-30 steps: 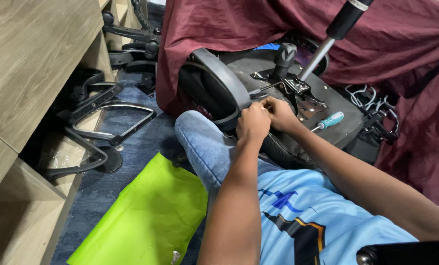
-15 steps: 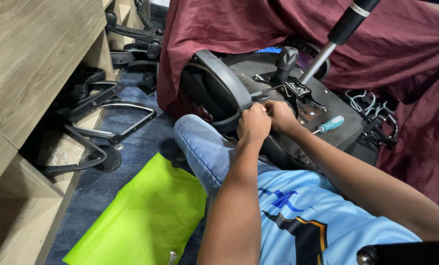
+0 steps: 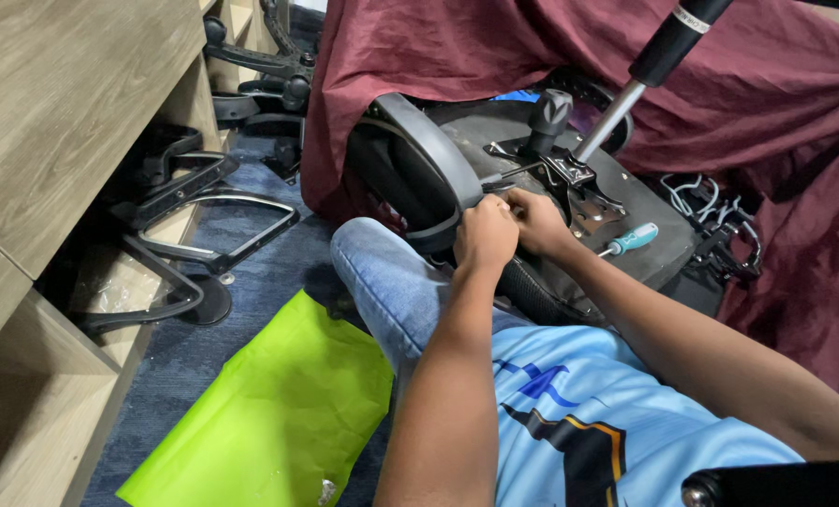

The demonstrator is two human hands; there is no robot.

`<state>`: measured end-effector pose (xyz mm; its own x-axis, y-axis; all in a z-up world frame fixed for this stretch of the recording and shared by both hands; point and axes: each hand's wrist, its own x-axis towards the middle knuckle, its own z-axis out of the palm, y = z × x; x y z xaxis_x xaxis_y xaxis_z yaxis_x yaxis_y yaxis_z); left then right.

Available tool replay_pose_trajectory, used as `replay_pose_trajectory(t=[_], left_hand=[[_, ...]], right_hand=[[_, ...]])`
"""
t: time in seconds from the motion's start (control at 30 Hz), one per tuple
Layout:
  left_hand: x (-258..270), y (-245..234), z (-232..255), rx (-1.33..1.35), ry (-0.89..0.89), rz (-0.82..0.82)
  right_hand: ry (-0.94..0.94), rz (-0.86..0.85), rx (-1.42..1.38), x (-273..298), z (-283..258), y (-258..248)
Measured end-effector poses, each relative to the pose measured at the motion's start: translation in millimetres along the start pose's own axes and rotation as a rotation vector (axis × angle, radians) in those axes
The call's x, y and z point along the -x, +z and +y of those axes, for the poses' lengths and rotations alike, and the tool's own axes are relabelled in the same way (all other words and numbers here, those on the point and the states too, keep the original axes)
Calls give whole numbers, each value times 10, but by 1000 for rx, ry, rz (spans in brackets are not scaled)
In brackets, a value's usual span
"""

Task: The person sits on the floor and uses a screwdriver to tighten screws on the metal base of an office chair. They repeatedly adjust the screwdriver and reposition their hands to secure the components of the chair base.

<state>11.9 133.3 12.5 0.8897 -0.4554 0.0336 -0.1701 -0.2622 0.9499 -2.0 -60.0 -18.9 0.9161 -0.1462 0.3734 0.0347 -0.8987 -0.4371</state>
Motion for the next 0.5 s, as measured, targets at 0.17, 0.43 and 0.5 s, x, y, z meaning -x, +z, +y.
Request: replay_pose_trajectory(t=[0.17, 0.43, 0.5], left_hand=[[-5, 19, -22, -11, 17, 15], [-5, 5, 0, 2, 15, 24], [7, 9, -17, -8, 10, 25]], right_hand=[[93, 27, 218, -13, -40, 4], [40, -92, -247, -21, 52, -10], [130, -61, -40, -19, 70, 5]])
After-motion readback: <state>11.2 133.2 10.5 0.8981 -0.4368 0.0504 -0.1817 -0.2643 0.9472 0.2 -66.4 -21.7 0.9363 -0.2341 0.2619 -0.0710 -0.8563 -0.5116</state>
